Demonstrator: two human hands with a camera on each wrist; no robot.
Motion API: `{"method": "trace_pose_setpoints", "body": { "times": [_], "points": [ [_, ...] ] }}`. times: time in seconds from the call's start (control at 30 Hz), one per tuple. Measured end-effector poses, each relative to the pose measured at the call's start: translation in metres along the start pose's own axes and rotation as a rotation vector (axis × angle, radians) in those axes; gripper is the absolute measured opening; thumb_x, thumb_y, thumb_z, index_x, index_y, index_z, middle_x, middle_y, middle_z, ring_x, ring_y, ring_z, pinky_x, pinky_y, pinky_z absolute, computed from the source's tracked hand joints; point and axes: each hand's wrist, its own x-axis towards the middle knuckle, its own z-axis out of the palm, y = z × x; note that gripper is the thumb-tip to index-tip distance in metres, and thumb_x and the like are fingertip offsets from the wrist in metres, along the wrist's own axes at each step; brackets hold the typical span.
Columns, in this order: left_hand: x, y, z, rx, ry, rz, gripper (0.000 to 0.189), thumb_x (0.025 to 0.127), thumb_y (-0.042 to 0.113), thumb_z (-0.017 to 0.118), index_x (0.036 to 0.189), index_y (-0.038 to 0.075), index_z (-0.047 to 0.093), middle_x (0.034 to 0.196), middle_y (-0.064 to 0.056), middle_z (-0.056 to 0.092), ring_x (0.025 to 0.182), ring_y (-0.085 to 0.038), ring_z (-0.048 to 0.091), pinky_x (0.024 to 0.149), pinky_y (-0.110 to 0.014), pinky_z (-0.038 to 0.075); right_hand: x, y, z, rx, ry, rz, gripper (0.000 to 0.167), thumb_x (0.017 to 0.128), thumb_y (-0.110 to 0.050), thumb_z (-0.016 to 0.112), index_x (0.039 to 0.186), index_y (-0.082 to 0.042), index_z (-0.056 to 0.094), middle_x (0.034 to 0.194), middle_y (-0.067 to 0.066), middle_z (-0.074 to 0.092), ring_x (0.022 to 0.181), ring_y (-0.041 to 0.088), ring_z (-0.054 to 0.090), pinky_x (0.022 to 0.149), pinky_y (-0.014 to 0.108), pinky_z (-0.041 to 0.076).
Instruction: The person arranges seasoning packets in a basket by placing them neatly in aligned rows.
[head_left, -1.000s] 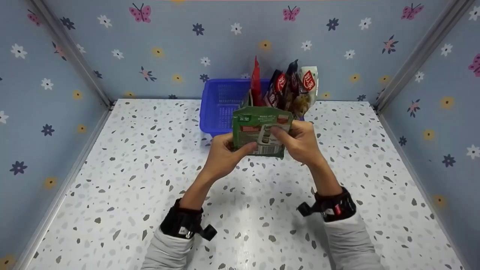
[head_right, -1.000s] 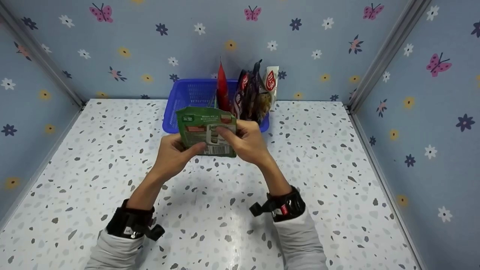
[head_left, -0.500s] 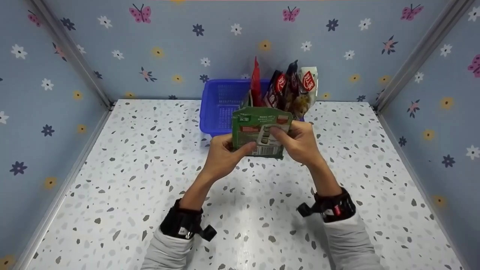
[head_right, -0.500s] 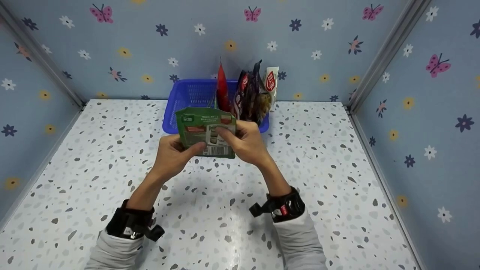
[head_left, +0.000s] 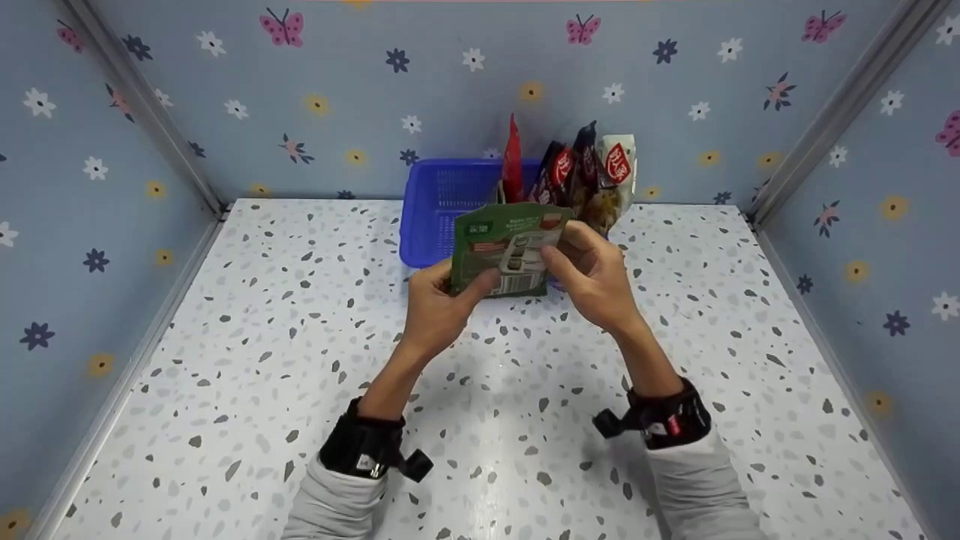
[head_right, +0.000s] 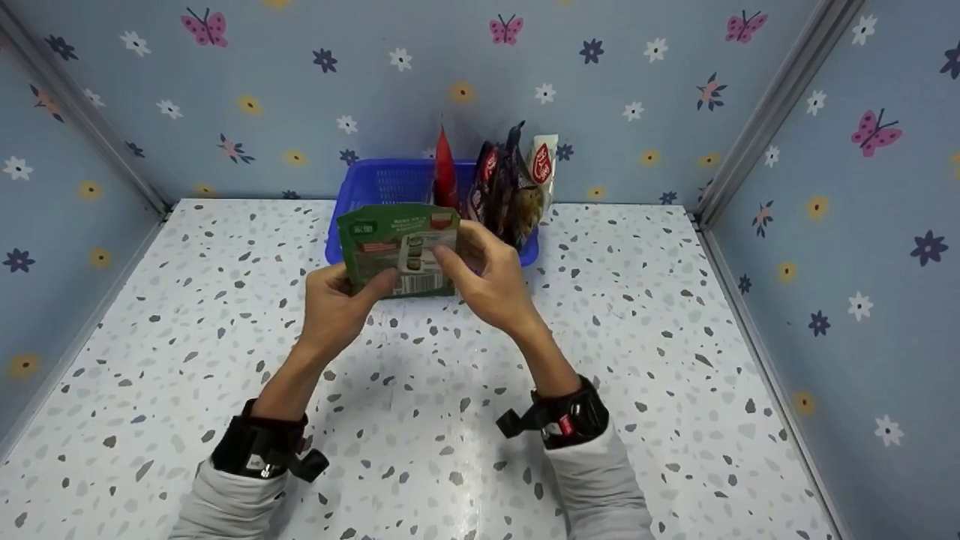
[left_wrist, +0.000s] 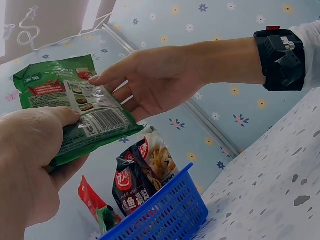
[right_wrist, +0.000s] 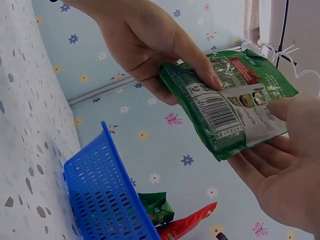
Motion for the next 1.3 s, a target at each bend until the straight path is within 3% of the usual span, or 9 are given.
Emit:
{"method": "trace_pose_setpoints", "body": {
  "times": [0.07, 0.27, 0.43, 0.53, 0.8, 0.9, 1.0, 1.17, 1.3],
  "points": [
    [0.001, -0.001, 0.000, 0.037, 0.047, 0.038, 0.026, 0.104, 0.014, 0.082, 0.129, 0.007, 0.085, 0.118, -0.011, 0.087, 0.079, -0.011, 0.070, 0.065, -0.023, 0.054, 0.000, -0.003, 0.002, -0.014, 0.045, 0.024, 0.036, 0.111, -0.003, 0.065, 0.147, 0.004, 0.066, 0.140, 0.021, 0.075, 0.128, 0.020, 0.076, 0.109, 0.029, 0.063],
    [0.004, -0.008, 0.000, 0.236, 0.199, 0.224, 0.017, 0.101, 0.014, 0.085, 0.115, 0.004, 0.087, 0.111, -0.013, 0.087, 0.091, -0.021, 0.081, 0.073, -0.025, 0.061, -0.002, -0.010, 0.006, -0.061, 0.130, 0.062, 0.038, 0.113, -0.006, 0.064, 0.149, 0.005, 0.064, 0.150, 0.025, 0.069, 0.137, 0.033, 0.071, 0.114, 0.026, 0.059],
    [0.006, -0.010, 0.001, 0.348, 0.295, 0.398, 0.016, 0.097, 0.004, 0.085, 0.113, 0.002, 0.087, 0.107, -0.017, 0.085, 0.096, -0.030, 0.084, 0.082, -0.037, 0.069, -0.006, -0.016, 0.011, -0.057, 0.121, 0.063, 0.039, 0.112, -0.004, 0.064, 0.150, 0.005, 0.064, 0.152, 0.024, 0.069, 0.141, 0.036, 0.068, 0.117, 0.027, 0.058],
    [0.006, -0.010, 0.003, 0.406, 0.327, 0.482, 0.020, 0.096, -0.001, 0.086, 0.116, 0.002, 0.088, 0.107, -0.018, 0.083, 0.096, -0.032, 0.081, 0.083, -0.036, 0.068, -0.010, -0.022, 0.015, -0.048, 0.082, 0.072, 0.042, 0.111, -0.005, 0.066, 0.152, 0.004, 0.063, 0.152, 0.023, 0.068, 0.143, 0.035, 0.068, 0.120, 0.030, 0.057],
    [-0.002, -0.011, 0.004, 0.619, 0.326, 0.622, 0.034, 0.095, -0.002, 0.087, 0.129, 0.004, 0.084, 0.118, -0.017, 0.080, 0.107, -0.032, 0.075, 0.097, -0.043, 0.065, -0.020, -0.034, 0.022, -0.050, -0.083, 0.125, 0.072, 0.106, -0.018, 0.073, 0.171, -0.003, 0.045, 0.165, 0.019, 0.060, 0.152, 0.034, 0.063, 0.129, 0.042, 0.053],
    [-0.004, -0.011, 0.005, 0.699, 0.307, 0.669, 0.037, 0.095, -0.002, 0.088, 0.132, 0.003, 0.082, 0.122, -0.016, 0.080, 0.110, -0.032, 0.074, 0.099, -0.043, 0.066, -0.023, -0.037, 0.024, -0.041, -0.101, 0.153, 0.076, 0.105, -0.022, 0.073, 0.173, -0.004, 0.042, 0.166, 0.017, 0.060, 0.153, 0.033, 0.063, 0.129, 0.041, 0.053],
    [-0.007, -0.012, 0.008, 0.771, 0.290, 0.731, 0.038, 0.096, -0.003, 0.086, 0.133, 0.003, 0.081, 0.125, -0.016, 0.079, 0.111, -0.032, 0.074, 0.099, -0.042, 0.066, -0.024, -0.039, 0.026, -0.025, -0.075, 0.180, 0.071, 0.107, -0.025, 0.070, 0.170, -0.004, 0.046, 0.159, 0.018, 0.066, 0.147, 0.032, 0.068, 0.122, 0.038, 0.058],
    [-0.010, -0.014, 0.012, 0.907, 0.272, 0.848, 0.035, 0.100, -0.004, 0.081, 0.135, 0.002, 0.080, 0.126, -0.015, 0.081, 0.112, -0.030, 0.074, 0.100, -0.037, 0.066, -0.022, -0.040, 0.029, -0.003, 0.006, 0.211, 0.050, 0.113, -0.026, 0.063, 0.157, -0.001, 0.060, 0.138, 0.019, 0.076, 0.124, 0.028, 0.077, 0.103, 0.031, 0.066],
    [-0.011, -0.016, 0.016, 0.988, 0.269, 0.927, 0.035, 0.100, -0.007, 0.079, 0.134, 0.001, 0.081, 0.130, -0.015, 0.082, 0.115, -0.029, 0.074, 0.103, -0.035, 0.066, -0.023, -0.038, 0.030, 0.017, 0.043, 0.226, 0.043, 0.116, -0.023, 0.059, 0.151, 0.001, 0.064, 0.133, 0.020, 0.078, 0.115, 0.024, 0.078, 0.097, 0.031, 0.068]
  ]
}}
